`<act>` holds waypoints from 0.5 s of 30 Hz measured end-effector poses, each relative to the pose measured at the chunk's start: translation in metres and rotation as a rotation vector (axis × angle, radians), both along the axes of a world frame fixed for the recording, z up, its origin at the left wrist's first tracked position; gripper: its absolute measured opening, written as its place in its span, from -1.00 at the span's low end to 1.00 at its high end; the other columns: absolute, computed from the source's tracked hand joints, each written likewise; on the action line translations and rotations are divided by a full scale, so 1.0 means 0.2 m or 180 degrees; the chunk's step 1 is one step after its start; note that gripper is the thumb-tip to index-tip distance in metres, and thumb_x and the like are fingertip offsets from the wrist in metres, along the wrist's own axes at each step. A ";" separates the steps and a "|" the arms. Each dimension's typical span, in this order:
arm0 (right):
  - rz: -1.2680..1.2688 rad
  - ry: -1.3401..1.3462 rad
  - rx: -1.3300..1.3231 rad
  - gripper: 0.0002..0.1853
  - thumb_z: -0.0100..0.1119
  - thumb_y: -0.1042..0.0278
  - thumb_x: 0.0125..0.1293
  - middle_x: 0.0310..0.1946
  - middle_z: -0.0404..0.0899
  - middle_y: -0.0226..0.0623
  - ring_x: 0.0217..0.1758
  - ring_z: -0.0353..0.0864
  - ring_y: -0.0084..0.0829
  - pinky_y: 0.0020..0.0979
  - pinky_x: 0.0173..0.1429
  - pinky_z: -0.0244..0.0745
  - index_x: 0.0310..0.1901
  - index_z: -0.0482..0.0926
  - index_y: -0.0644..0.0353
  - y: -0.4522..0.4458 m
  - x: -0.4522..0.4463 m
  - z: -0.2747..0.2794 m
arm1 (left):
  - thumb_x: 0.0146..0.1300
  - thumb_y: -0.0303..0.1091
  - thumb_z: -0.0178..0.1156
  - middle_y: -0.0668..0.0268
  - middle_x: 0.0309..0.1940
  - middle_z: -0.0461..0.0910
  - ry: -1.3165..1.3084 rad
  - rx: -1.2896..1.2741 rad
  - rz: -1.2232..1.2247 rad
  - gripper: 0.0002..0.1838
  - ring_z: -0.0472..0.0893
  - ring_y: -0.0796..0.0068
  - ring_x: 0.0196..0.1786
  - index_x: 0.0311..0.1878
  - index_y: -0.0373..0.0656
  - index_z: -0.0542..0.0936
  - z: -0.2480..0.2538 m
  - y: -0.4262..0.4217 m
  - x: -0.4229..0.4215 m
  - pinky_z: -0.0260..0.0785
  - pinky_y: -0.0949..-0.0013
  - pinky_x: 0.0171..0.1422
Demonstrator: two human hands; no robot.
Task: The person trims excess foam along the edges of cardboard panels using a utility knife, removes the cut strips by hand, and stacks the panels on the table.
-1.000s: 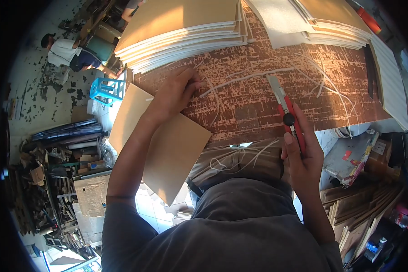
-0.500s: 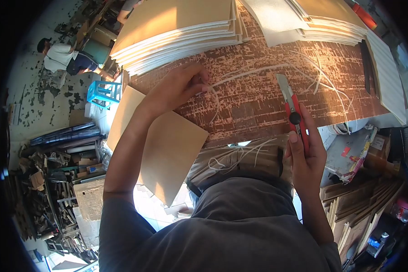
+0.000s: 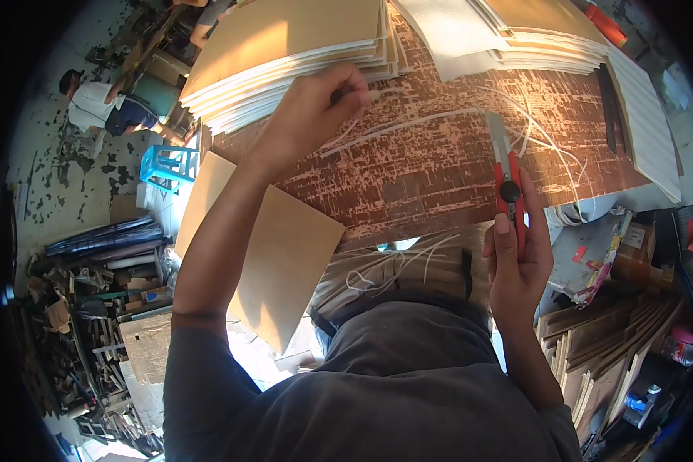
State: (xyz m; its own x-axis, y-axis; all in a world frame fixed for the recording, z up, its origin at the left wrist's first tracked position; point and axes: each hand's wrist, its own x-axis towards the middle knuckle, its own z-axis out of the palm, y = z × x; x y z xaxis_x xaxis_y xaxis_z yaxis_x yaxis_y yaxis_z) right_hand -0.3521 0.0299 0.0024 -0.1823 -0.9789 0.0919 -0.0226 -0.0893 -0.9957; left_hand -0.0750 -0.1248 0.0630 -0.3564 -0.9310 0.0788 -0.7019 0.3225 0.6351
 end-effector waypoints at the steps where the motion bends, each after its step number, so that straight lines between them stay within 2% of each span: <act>1: -0.0014 0.0004 -0.0009 -0.38 0.11 0.23 0.65 -0.22 0.65 -0.45 -0.44 0.39 -0.80 -0.68 -0.52 0.19 0.62 0.22 0.20 0.01 0.00 0.01 | 0.51 -0.38 0.26 0.24 -0.22 0.73 0.0004 -0.0009 -0.0014 -0.88 0.62 0.57 -0.30 -0.08 -0.23 0.61 -0.02 -0.02 -0.03 0.46 0.35 -0.13; 3: -0.0181 -0.0037 0.0010 -0.38 0.11 0.21 0.66 -0.38 0.57 -0.49 -0.49 0.37 -0.81 -0.69 -0.54 0.14 0.62 0.23 0.21 0.03 0.01 0.03 | 0.50 -0.36 0.29 0.19 -0.07 0.76 0.1350 -0.0091 -0.0298 -0.80 0.73 0.49 -0.15 0.10 -0.18 0.64 -0.06 -0.06 -0.07 0.57 0.33 0.02; 4: -0.0196 -0.0036 0.0007 -0.38 0.11 0.21 0.66 -0.38 0.57 -0.49 -0.49 0.37 -0.81 -0.69 -0.54 0.14 0.62 0.23 0.21 0.04 -0.01 0.03 | 0.50 -0.36 0.29 0.19 -0.07 0.76 0.1351 -0.0091 -0.0313 -0.80 0.73 0.49 -0.15 0.10 -0.18 0.64 -0.05 -0.04 -0.08 0.57 0.33 0.02; 6: -0.0202 -0.0068 0.0063 -0.40 0.11 0.19 0.66 -0.42 0.56 -0.46 -0.54 0.33 -0.81 -0.69 -0.54 0.12 0.59 0.27 0.23 0.06 -0.04 0.01 | 0.49 -0.37 0.31 0.16 0.08 0.75 0.1141 -0.0353 -0.0385 -0.63 0.77 0.37 0.03 0.31 -0.12 0.61 -0.05 0.02 -0.10 0.61 0.28 0.19; 7: -0.0217 -0.0075 0.0066 -0.40 0.11 0.19 0.66 -0.42 0.56 -0.46 -0.54 0.33 -0.81 -0.69 -0.54 0.12 0.59 0.27 0.23 0.08 -0.05 -0.01 | 0.49 -0.37 0.31 0.16 0.08 0.75 0.1136 -0.0347 -0.0400 -0.63 0.77 0.37 0.03 0.31 -0.12 0.61 -0.04 0.04 -0.08 0.61 0.28 0.19; 9: -0.0351 -0.0130 0.0248 -0.45 0.11 0.18 0.66 -0.44 0.56 -0.46 -0.58 0.29 -0.82 -0.69 -0.55 0.11 0.53 0.32 0.25 0.10 -0.07 -0.04 | 0.47 -0.41 0.31 0.14 0.10 0.75 0.0081 -0.0539 -0.0856 -0.54 0.76 0.31 0.12 0.41 -0.09 0.57 -0.02 0.09 0.02 0.61 0.27 0.22; 10: -0.0366 -0.0146 0.0268 -0.45 0.11 0.18 0.66 -0.44 0.56 -0.46 -0.58 0.29 -0.82 -0.69 -0.55 0.11 0.53 0.32 0.25 0.11 -0.07 -0.04 | 0.47 -0.41 0.31 0.14 0.10 0.75 0.0069 -0.0517 -0.0871 -0.54 0.76 0.31 0.12 0.41 -0.09 0.57 -0.02 0.13 0.08 0.61 0.27 0.22; 12: -0.0218 -0.0216 0.0385 -0.49 0.11 0.18 0.66 -0.44 0.56 -0.43 -0.60 0.28 -0.81 -0.69 -0.54 0.12 0.48 0.37 0.26 0.12 -0.07 -0.04 | 0.47 -0.44 0.32 0.14 0.08 0.76 -0.0345 -0.0659 -0.0334 -0.55 0.75 0.31 0.16 0.39 -0.12 0.58 -0.02 0.22 0.22 0.61 0.26 0.23; 14: -0.0099 -0.0295 0.0413 -0.50 0.11 0.19 0.66 -0.44 0.57 -0.42 -0.60 0.28 -0.81 -0.70 -0.54 0.12 0.47 0.37 0.26 0.12 -0.05 -0.04 | 0.45 -0.49 0.31 0.13 0.05 0.77 -0.0013 -0.0025 0.0457 -0.55 0.76 0.32 0.12 0.38 -0.14 0.57 0.00 0.29 0.40 0.62 0.26 0.19; 15: 0.0027 -0.0356 0.0421 -0.50 0.10 0.19 0.66 -0.43 0.58 -0.41 -0.60 0.27 -0.81 -0.70 -0.54 0.12 0.47 0.37 0.26 0.12 -0.05 -0.05 | 0.46 -0.43 0.32 0.09 0.03 0.77 -0.0159 -0.0256 0.0731 -0.58 0.77 0.26 0.09 0.35 -0.14 0.59 -0.02 0.32 0.53 0.62 0.22 0.15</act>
